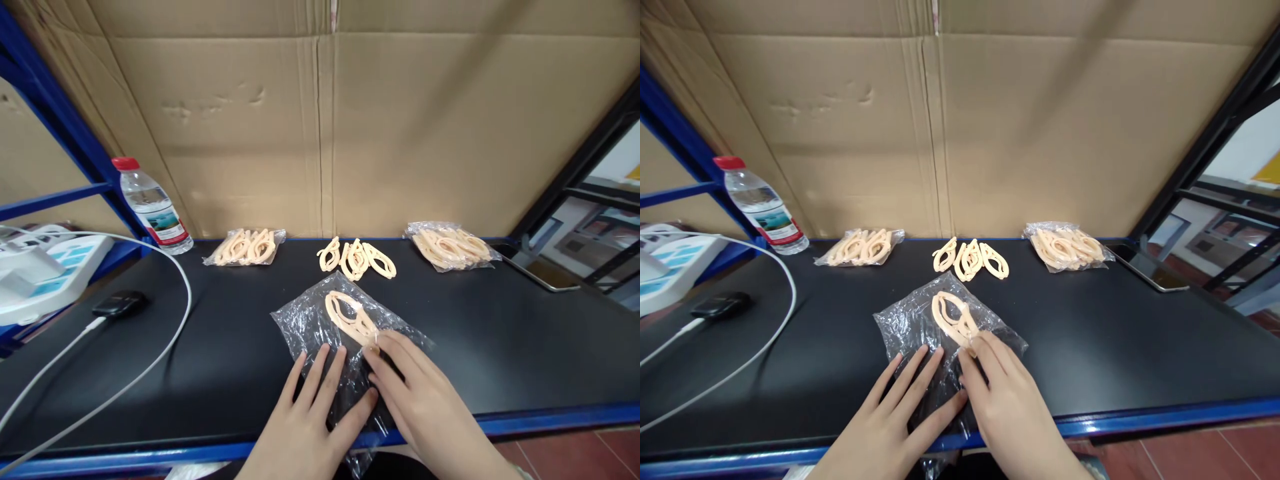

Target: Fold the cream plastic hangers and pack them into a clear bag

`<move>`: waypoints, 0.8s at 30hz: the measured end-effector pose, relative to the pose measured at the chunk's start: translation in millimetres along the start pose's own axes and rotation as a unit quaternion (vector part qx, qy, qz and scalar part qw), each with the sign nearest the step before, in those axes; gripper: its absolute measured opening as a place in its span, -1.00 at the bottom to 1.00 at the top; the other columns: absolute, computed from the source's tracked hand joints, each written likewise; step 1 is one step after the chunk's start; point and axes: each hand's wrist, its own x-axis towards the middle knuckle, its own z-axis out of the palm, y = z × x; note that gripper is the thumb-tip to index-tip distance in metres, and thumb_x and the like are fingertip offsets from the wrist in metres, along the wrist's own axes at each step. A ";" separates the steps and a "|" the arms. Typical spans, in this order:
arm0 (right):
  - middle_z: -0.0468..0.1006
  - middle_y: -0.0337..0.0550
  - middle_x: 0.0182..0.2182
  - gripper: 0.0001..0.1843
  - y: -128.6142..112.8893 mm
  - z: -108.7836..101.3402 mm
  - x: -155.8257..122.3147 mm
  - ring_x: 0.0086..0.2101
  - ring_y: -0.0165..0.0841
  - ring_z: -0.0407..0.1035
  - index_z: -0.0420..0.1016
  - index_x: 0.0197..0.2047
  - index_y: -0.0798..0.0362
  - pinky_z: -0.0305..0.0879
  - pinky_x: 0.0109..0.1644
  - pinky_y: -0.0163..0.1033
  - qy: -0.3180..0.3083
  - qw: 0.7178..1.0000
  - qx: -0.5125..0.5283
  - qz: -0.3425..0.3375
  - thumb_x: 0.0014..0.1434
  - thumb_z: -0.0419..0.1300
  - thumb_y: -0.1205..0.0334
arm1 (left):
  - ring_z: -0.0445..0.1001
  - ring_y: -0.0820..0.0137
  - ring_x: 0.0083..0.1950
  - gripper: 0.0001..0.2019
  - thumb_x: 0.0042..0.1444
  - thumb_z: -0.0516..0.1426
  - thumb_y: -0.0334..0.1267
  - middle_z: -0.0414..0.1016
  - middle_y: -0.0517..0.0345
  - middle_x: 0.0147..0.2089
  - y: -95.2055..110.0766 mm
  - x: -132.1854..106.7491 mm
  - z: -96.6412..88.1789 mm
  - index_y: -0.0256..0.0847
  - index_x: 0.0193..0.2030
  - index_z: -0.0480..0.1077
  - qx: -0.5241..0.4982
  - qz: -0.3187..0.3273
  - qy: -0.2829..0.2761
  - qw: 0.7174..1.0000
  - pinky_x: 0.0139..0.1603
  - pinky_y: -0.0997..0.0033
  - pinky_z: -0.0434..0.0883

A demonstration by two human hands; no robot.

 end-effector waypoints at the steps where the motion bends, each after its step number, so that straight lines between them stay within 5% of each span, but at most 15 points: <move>1: 0.52 0.19 0.01 -0.64 0.4 -2.5 -2.6 0.07 -0.06 0.36 0.49 0.04 0.28 0.43 0.07 0.03 -0.010 1.000 0.001 -0.022 0.32 -0.05 0.42 | 0.09 -0.19 0.38 -0.27 0.14 0.19 -0.33 0.06 -0.14 0.42 -0.4 0.8 -0.4 0.07 0.41 0.02 0.000 0.004 -0.005 1.000 0.22 -0.31 0.23; 5: 0.28 0.14 0.26 -0.52 3.3 -13.7 -2.7 0.25 -0.05 0.17 0.36 0.23 0.27 0.34 0.20 0.04 -0.101 0.994 0.031 -0.027 0.35 0.00 0.20 | 0.01 -0.24 0.40 -0.20 -0.01 0.30 -0.24 -0.04 -0.24 0.44 -0.5 7.2 -8.7 0.05 0.37 0.10 -0.025 -0.003 -0.071 0.997 0.20 -0.43 0.16; 9: 0.09 0.17 0.34 -0.19 5.3 -15.8 7.5 0.32 -0.04 0.00 0.16 0.34 0.31 0.20 0.29 0.04 -0.191 0.977 0.090 0.026 0.26 0.07 -0.16 | -0.13 -0.20 0.44 0.02 -0.18 0.39 -0.15 -0.13 -0.28 0.46 2.0 10.8 -22.8 0.05 0.41 -0.02 -0.051 -0.034 -0.115 0.991 0.25 -0.45 0.05; 15: -0.01 0.15 0.37 -0.15 8.3 -11.8 13.9 0.34 -0.04 -0.08 0.05 0.39 0.25 0.01 0.36 0.12 -0.221 0.966 0.123 0.051 0.24 0.10 -0.15 | -0.12 -0.18 0.44 0.01 -0.20 0.41 -0.11 -0.14 -0.23 0.46 2.5 7.0 -35.3 0.02 0.40 0.04 -0.075 -0.040 -0.105 0.991 0.27 -0.41 0.04; 17: 0.06 0.18 0.35 -0.20 11.6 -23.5 9.3 0.32 -0.04 0.00 0.10 0.38 0.25 0.12 0.32 0.09 -0.216 0.967 0.129 0.043 0.25 0.13 -0.09 | -0.11 -0.17 0.44 0.00 -0.19 0.41 -0.11 -0.12 -0.20 0.46 1.4 6.0 -36.0 0.05 0.39 0.05 -0.076 -0.038 -0.098 0.992 0.27 -0.40 0.07; 20: 0.42 0.03 0.18 -0.49 24.6 -52.5 5.4 0.16 -0.18 0.33 0.38 0.23 0.09 0.35 0.18 -0.10 -0.175 0.968 0.178 0.022 0.29 0.13 0.03 | -0.08 -0.14 0.44 0.01 -0.18 0.42 -0.17 -0.11 -0.18 0.47 0.1 5.3 -34.8 0.09 0.40 0.02 -0.065 -0.034 -0.092 0.993 0.26 -0.37 0.11; 22: 0.63 -0.18 -0.10 -0.71 41.3 -69.6 14.4 -0.10 -0.35 0.51 0.54 0.02 -0.05 0.45 -0.01 -0.27 -0.138 0.962 0.237 0.022 0.33 0.10 0.10 | -0.08 -0.14 0.44 0.03 -0.17 0.42 -0.14 -0.12 -0.20 0.47 -0.5 5.3 -33.6 0.07 0.41 -0.01 -0.060 -0.033 -0.084 0.994 0.26 -0.35 0.13; 24: 0.63 -0.18 -0.16 -0.76 64.6 -76.7 37.2 -0.20 -0.38 0.51 0.54 -0.03 -0.01 0.44 -0.08 -0.28 -0.093 0.971 0.219 0.031 0.32 0.11 0.16 | -0.09 -0.17 0.44 0.00 -0.12 0.37 0.01 -0.14 -0.20 0.47 -0.9 5.6 -32.6 0.04 0.42 -0.02 -0.064 -0.033 -0.057 0.996 0.26 -0.36 0.12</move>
